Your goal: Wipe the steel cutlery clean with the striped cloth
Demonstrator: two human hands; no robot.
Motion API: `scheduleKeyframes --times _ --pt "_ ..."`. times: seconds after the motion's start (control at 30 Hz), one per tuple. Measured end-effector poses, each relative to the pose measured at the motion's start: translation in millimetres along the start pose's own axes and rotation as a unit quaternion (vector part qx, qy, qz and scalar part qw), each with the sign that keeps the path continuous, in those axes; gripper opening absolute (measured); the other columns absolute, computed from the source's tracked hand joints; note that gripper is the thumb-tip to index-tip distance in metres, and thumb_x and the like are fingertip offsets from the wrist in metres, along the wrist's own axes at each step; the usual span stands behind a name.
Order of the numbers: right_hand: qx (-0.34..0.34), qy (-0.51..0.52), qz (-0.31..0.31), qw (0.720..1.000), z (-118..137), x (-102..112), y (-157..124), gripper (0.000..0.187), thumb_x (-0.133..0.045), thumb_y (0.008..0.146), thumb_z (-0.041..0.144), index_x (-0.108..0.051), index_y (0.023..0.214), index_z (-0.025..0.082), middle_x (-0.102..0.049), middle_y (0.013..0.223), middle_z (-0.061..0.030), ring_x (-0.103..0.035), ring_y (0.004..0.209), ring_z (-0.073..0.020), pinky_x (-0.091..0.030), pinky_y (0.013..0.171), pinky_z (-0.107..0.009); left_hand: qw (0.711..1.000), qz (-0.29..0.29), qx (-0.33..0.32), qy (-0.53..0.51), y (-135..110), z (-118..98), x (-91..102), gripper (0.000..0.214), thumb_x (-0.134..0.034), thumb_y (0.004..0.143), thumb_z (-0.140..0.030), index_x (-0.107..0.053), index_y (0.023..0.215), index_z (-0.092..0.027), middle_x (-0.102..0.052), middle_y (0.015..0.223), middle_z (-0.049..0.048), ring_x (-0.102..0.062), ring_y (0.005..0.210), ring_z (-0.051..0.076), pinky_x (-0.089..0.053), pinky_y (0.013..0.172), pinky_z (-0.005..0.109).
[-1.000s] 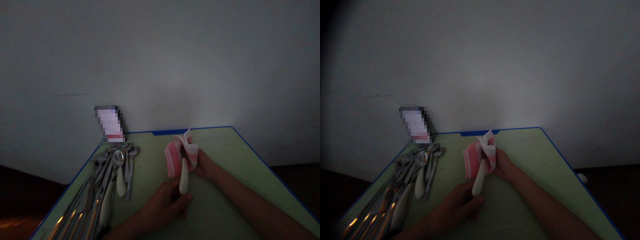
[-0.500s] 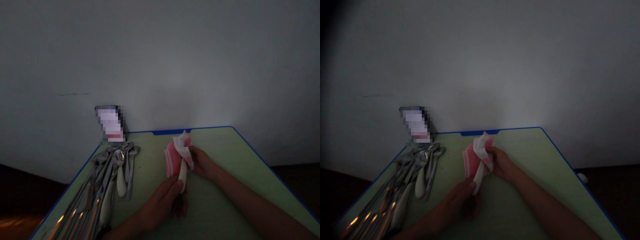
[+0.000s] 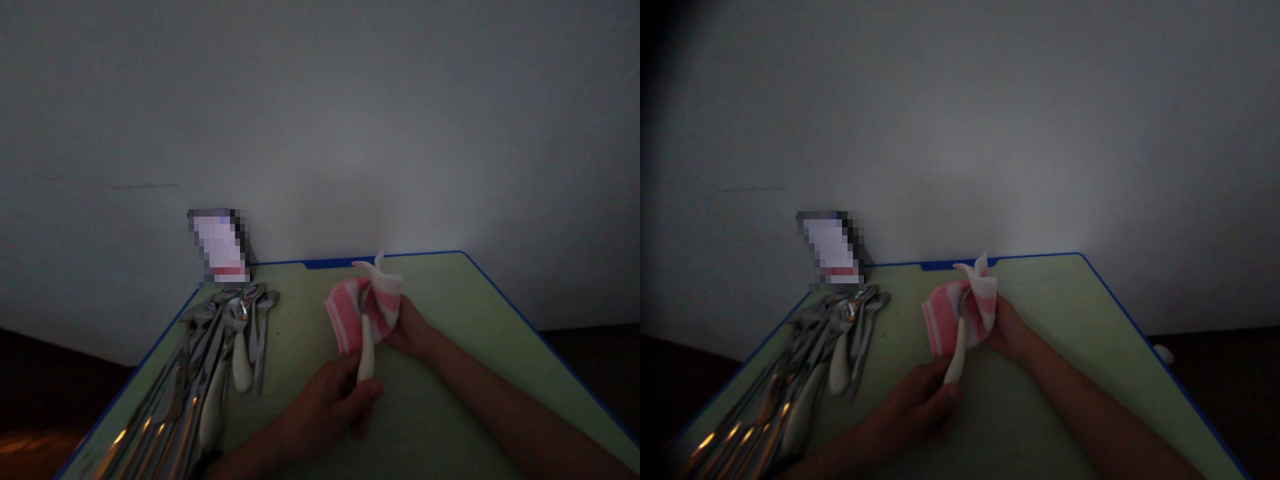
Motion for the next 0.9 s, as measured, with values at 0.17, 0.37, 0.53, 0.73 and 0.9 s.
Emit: scheduleKeyframes --times 0.17,0.37,0.53,0.73,0.9 --pt "0.005 0.003 0.0 1.0 0.7 -1.7 -0.3 0.018 -0.065 0.066 0.035 -0.066 0.073 0.018 -0.067 0.068 0.0007 -0.057 0.064 -0.0142 -0.044 0.068 -0.027 1.0 -0.005 0.003 0.015 -1.6 1.9 1.7 0.031 -0.041 0.088 -0.043 -0.049 0.086 -0.013 -0.051 0.056 -0.0029 -0.044 0.048 0.008 -0.034 0.046 0.017" --pt "-0.001 -0.092 0.002 0.996 -4.0 3.1 0.2 0.022 -0.067 0.068 0.034 -0.064 0.08 0.015 -0.064 0.066 -0.0005 -0.054 0.058 -0.0118 -0.041 0.057 -0.024 0.999 -0.019 0.034 -0.003 -1.3 10.6 2.6 0.052 -0.024 0.092 -0.047 -0.05 0.063 -0.014 -0.049 0.051 -0.001 -0.044 0.046 0.008 -0.035 0.046 0.018" --pt "-0.005 -0.114 0.007 0.993 -4.7 2.8 -0.7 0.033 -0.069 0.064 0.038 -0.064 0.086 0.014 -0.065 0.07 -0.0038 -0.056 0.061 -0.0135 -0.04 0.055 -0.025 0.997 -0.043 0.037 -0.05 -0.4 17.8 5.4 0.043 -0.029 0.091 -0.047 -0.05 0.074 -0.014 -0.05 0.053 -0.0026 -0.042 0.044 0.007 -0.032 0.042 0.017" --pt "0.007 -0.105 -0.065 0.992 0.9 13.9 -0.9 0.016 -0.066 0.061 0.023 -0.063 0.074 0.014 -0.061 0.058 0.0007 -0.05 0.051 -0.0104 -0.037 0.05 -0.023 0.996 -0.028 0.007 -0.08 -2.2 13.6 3.2 0.03 -0.034 0.092 -0.04 -0.05 0.096 -0.014 -0.053 0.057 -0.0033 -0.044 0.047 0.007 -0.034 0.043 0.015" --pt "0.015 -0.09 -0.053 0.994 0.8 16.0 4.2 0.011 -0.063 0.063 0.023 -0.063 0.07 0.015 -0.059 0.058 0.0019 -0.046 0.051 -0.0101 -0.035 0.05 -0.023 0.998 -0.043 0.033 -0.02 0.3 12.7 6.3 0.032 -0.032 0.092 -0.04 -0.051 0.088 -0.014 -0.052 0.052 -0.0041 -0.041 0.038 0.006 -0.033 0.035 0.013"
Point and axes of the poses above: each hand's wrist, its own y-axis towards the middle knuckle, its own x-axis out of the back of the hand, z = x × y, the point moved 10 cm from there along y, towards the middle knuckle
